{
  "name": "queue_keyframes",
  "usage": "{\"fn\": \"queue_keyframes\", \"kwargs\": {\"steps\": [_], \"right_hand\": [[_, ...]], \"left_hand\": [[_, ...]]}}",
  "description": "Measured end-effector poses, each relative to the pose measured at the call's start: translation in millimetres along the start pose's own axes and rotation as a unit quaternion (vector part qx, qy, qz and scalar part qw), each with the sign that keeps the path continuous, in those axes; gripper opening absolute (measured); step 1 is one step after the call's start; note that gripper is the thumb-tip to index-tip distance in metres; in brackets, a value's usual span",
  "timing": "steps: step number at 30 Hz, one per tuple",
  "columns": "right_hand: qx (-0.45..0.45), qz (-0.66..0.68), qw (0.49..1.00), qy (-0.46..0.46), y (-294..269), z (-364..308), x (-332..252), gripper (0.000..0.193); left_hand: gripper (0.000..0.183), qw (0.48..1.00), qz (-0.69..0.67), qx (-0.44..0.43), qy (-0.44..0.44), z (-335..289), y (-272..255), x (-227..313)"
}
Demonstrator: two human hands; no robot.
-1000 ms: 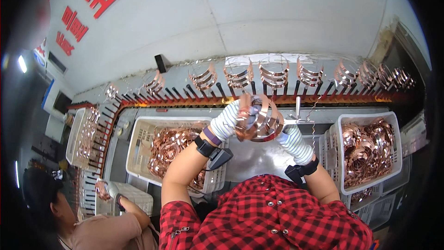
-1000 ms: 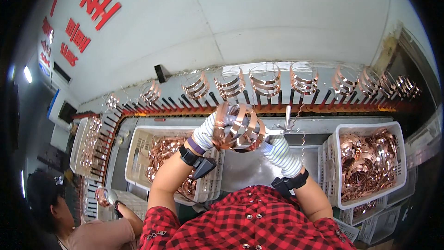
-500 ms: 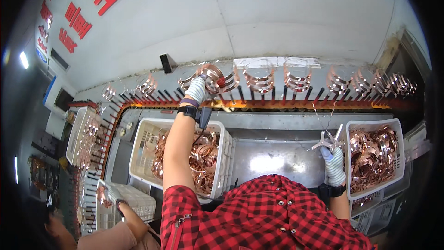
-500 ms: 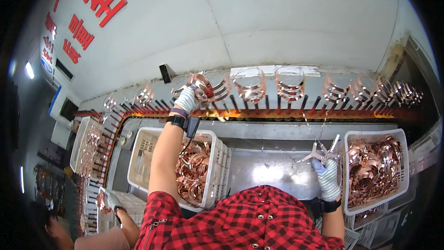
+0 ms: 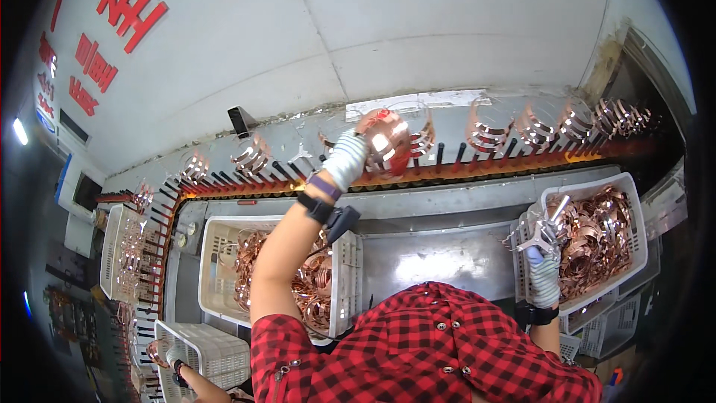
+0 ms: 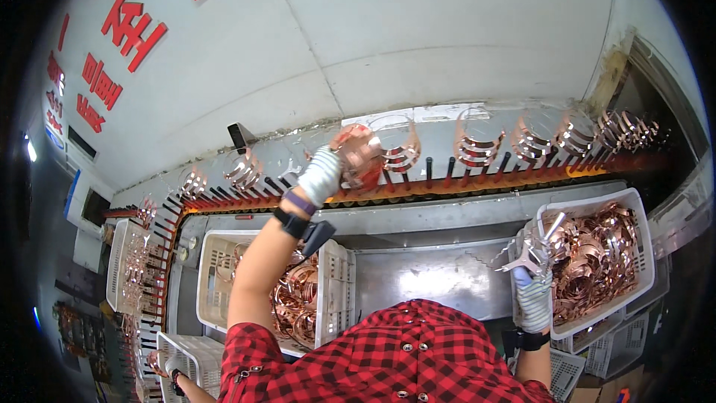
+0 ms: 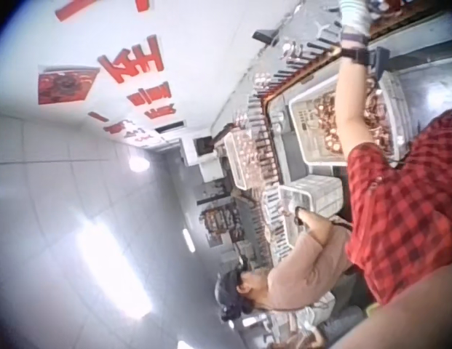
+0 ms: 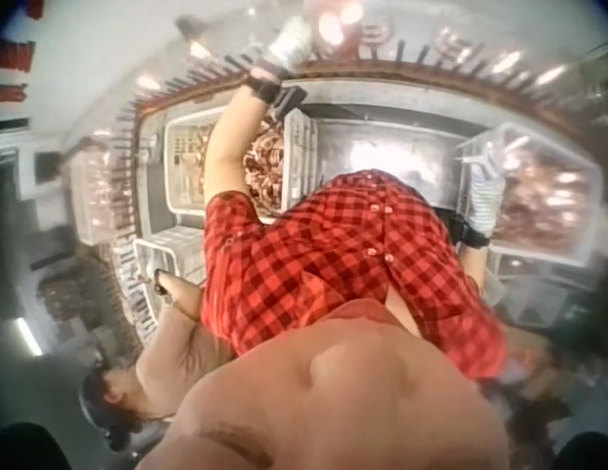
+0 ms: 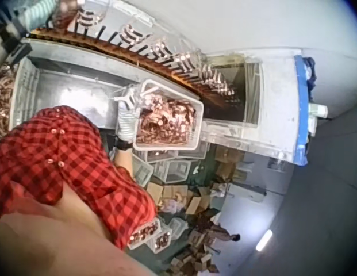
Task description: Hanging copper-colored components onto a moving conveyor line in a manufacturing facility.
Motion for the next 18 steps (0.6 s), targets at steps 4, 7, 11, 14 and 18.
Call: {"fn": "queue_keyframes", "kwargs": {"steps": [4,7,11,14,18], "right_hand": [[0.085,-0.043,0.995,0.005,-14.7,-19.4,23.4,0.043],[0.121,-0.112,0.986,-0.033,-36.1,-36.8,34.6,0.048],[0.128,-0.083,0.988,0.001,-61.2,-49.4,50.4,0.042],[0.137,-0.086,0.987,0.006,-71.4,-57.7,49.3,0.037],[0.142,-0.060,0.988,-0.006,-72.7,-62.0,39.0,0.023]], "left_hand": [[0.056,0.892,-0.283,0.089,-0.340,50.7,53.9,12.4],[0.057,0.872,-0.210,0.195,-0.396,44.2,32.7,-4.7],[0.046,0.957,0.005,0.284,-0.063,100.5,18.8,87.5],[0.042,0.954,-0.234,0.132,-0.136,145.7,57.7,183.5],[0.044,0.903,-0.314,0.052,-0.287,195.7,148.6,151.4]]}}
Point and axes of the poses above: each hand's wrist, its own z-axis towards the middle knuckle, its own y-axis out of the palm, x = y × z, the point moved 5 cm from there along z, towards the middle knuckle, and after that the axes turned 12 degrees about y, right-handed, at the moved point
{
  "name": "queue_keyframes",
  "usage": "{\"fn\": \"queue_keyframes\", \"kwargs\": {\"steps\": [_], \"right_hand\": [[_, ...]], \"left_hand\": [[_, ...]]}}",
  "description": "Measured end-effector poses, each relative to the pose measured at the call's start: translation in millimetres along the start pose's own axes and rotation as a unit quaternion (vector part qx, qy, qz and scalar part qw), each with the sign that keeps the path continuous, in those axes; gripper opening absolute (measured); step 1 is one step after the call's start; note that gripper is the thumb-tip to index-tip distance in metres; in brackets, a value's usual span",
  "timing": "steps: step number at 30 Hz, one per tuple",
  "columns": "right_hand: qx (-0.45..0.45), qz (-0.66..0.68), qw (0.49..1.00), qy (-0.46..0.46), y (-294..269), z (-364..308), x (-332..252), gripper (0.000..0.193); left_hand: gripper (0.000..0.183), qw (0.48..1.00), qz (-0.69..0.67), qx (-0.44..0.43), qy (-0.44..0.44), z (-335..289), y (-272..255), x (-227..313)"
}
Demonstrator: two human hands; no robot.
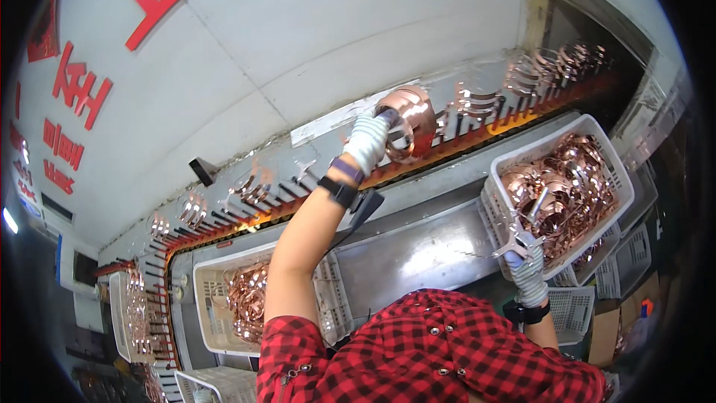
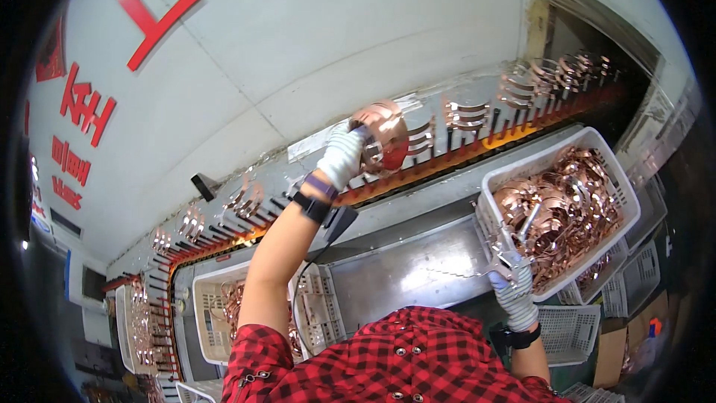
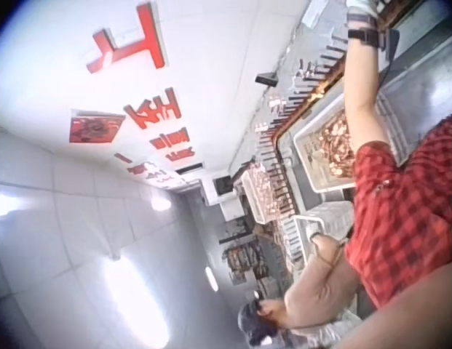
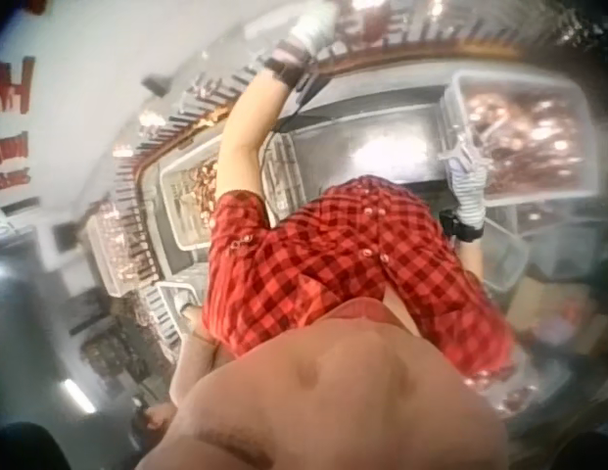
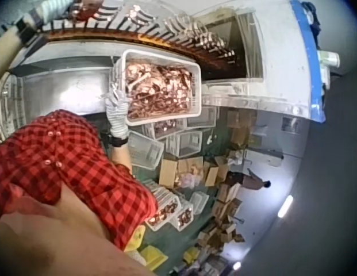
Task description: Hanging copper-colored components onto a moving conveyor line in a manufacturing facility.
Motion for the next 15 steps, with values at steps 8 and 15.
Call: {"fn": "queue_keyframes", "kwargs": {"steps": [8,15], "right_hand": [[0.039,-0.171,0.982,-0.069,-27.7,-34.6,20.5,0.035],[0.100,-0.001,0.994,0.049,-59.8,-28.5,22.7,0.027]], "left_hand": [[0.042,0.994,0.025,0.063,-0.081,83.0,-17.5,-81.7],[0.032,0.960,0.178,0.015,0.217,58.8,72.3,45.1]]}}
Point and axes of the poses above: each hand's wrist, its own z-axis towards the middle knuckle, its own y-axis out of the palm, x = y × z, the point moved 5 cm from there along z, towards the middle knuckle, and after that the axes turned 12 degrees about y, right-handed, at the moved point
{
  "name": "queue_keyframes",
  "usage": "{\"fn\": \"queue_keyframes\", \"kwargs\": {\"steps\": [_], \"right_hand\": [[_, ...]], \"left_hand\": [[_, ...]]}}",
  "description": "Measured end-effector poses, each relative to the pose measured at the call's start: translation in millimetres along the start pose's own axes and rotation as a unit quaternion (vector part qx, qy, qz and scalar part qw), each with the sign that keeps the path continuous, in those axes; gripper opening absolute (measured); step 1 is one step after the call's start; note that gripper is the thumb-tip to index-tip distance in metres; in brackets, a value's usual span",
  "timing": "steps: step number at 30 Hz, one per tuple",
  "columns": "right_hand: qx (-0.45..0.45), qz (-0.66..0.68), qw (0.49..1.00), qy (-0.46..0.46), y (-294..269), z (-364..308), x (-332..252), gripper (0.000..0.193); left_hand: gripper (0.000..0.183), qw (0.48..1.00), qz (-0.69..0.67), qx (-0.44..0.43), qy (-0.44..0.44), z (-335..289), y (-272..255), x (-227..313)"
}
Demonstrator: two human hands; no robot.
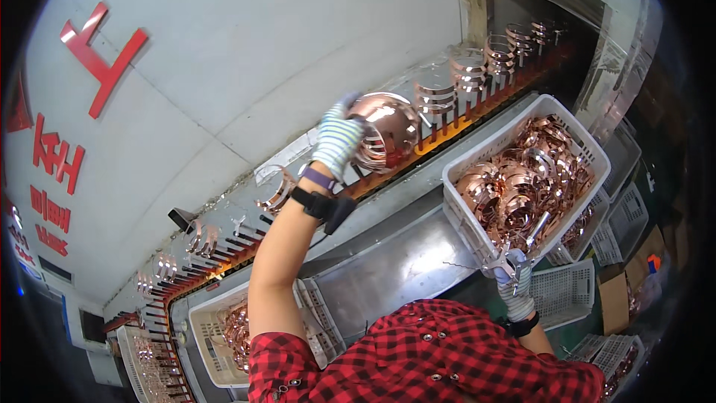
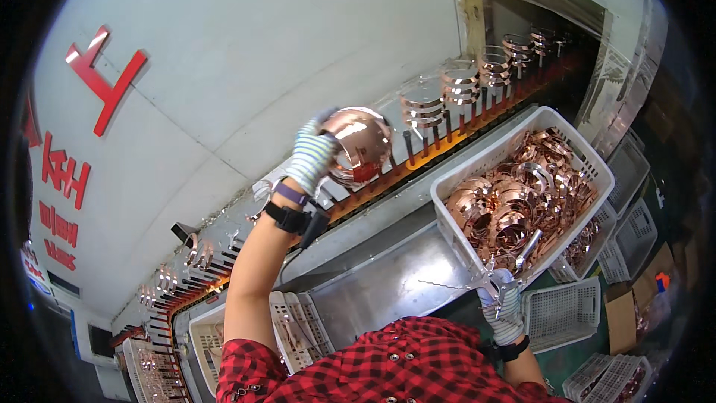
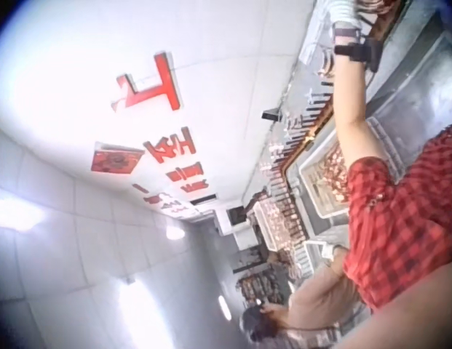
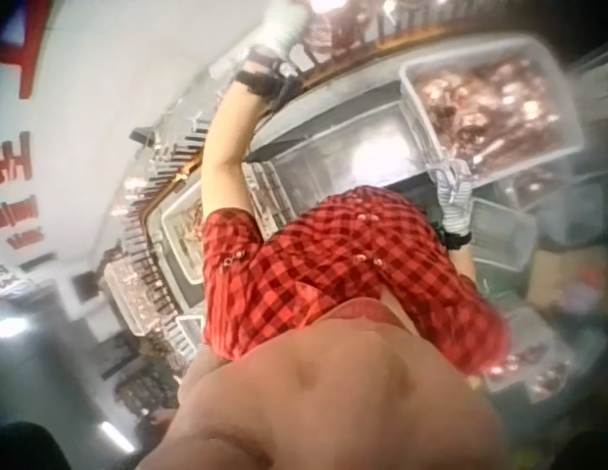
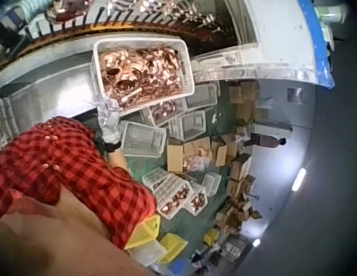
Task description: Hanging copper-colored components onto a moving conveyor line in a manufacturing facility.
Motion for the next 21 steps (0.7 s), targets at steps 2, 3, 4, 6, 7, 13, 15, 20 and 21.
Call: {"fn": "queue_keyframes", "kwargs": {"steps": [2,3,4,6,7,13,15,20,21], "right_hand": [[-0.013,-0.017,1.000,-0.001,-0.2,-1.7,13.0,0.026],[-0.028,-0.032,0.999,-0.002,-0.3,1.6,7.6,0.025],[-0.044,0.048,0.997,0.044,-0.6,-0.3,1.6,0.021],[-0.027,0.082,0.996,0.034,-3.8,-8.6,21.4,0.023],[-0.038,0.130,0.989,0.058,-5.0,-12.0,28.0,0.026],[-0.092,0.373,0.910,0.157,-20.2,-21.0,26.8,0.034],[-0.049,0.265,0.956,0.118,-38.8,-20.0,17.3,0.035],[-0.098,0.476,0.857,0.170,-41.2,-21.7,12.8,0.033],[-0.094,0.478,0.858,0.161,-41.0,-22.8,12.7,0.031]], "left_hand": [[0.028,0.993,-0.065,-0.037,-0.093,0.6,46.4,2.5],[0.033,0.984,-0.098,-0.033,-0.143,0.2,69.8,2.1],[0.038,0.972,-0.130,-0.030,-0.191,-1.0,87.5,1.3],[0.035,0.968,-0.199,0.008,-0.155,10.8,110.7,13.7],[0.035,0.953,-0.260,0.056,-0.145,18.1,121.8,-3.2],[0.029,0.978,-0.087,0.128,-0.141,43.7,113.3,-104.6],[0.032,0.954,-0.163,0.093,-0.234,41.8,127.8,-67.4],[0.056,0.930,-0.184,0.057,-0.312,28.9,97.2,-111.3],[0.052,0.938,-0.153,0.043,-0.309,28.2,91.9,-116.4]]}}
Point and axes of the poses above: each hand's wrist, its own z-axis towards the middle knuckle, its own y-axis out of the palm, x = y × z, the point moved 5 cm from there along z, towards the middle knuckle, and after that the axes turned 12 degrees about y, right-handed, at the moved point
